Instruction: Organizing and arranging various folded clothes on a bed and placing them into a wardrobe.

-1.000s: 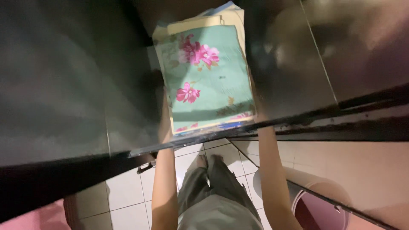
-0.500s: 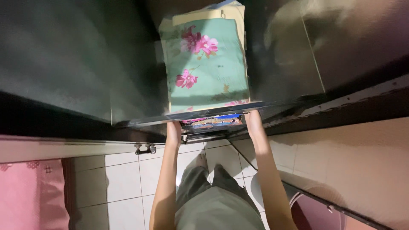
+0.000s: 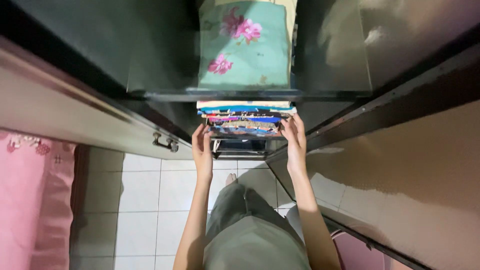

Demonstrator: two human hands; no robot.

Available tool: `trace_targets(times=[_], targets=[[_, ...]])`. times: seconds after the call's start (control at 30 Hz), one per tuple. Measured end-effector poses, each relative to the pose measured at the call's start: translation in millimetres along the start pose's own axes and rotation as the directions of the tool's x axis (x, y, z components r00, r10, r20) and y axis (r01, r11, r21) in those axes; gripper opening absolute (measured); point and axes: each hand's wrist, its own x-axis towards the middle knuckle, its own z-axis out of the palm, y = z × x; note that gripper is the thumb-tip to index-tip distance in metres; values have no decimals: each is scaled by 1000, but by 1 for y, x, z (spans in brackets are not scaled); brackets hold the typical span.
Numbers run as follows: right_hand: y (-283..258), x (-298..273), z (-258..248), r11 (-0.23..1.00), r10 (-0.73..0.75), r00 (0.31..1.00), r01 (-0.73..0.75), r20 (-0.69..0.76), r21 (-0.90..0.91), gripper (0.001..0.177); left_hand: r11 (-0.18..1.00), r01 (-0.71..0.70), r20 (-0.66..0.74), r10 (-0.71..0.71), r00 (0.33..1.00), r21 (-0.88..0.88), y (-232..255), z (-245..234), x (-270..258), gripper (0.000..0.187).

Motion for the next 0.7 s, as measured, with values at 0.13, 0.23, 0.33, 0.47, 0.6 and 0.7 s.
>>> trace_targets(times=[0.13,0.23,0.33,0.47,0.6,0.7], targets=[[11,-2,-4,1000,16,1000,-16,-7,-1,47,999,-34,-19,34,999,-7,3,-1,3,37],[8,-6,-6,999,-28,998,29,50,-22,46,999,10,-51,-12,999,-41,-8,-1,23,40],[0,-9,-7,998,-20,998,24,60,-63,47,994,-91,-65,88,994,-54,-9,7,38,40],[2,3,-13,998,0,999,3,36,-59,46,998,-22,-111,15,994,-62,-8,17,59,35],[-3,10,-10,999,-12,999,13,34,-33,43,999,-28,-55,25,998,-44,-4,13,68,15],[-16,8,-5,997,-44,998,46,51,-58,41,992,-124,-3,124,992,8,3,7,75,13]])
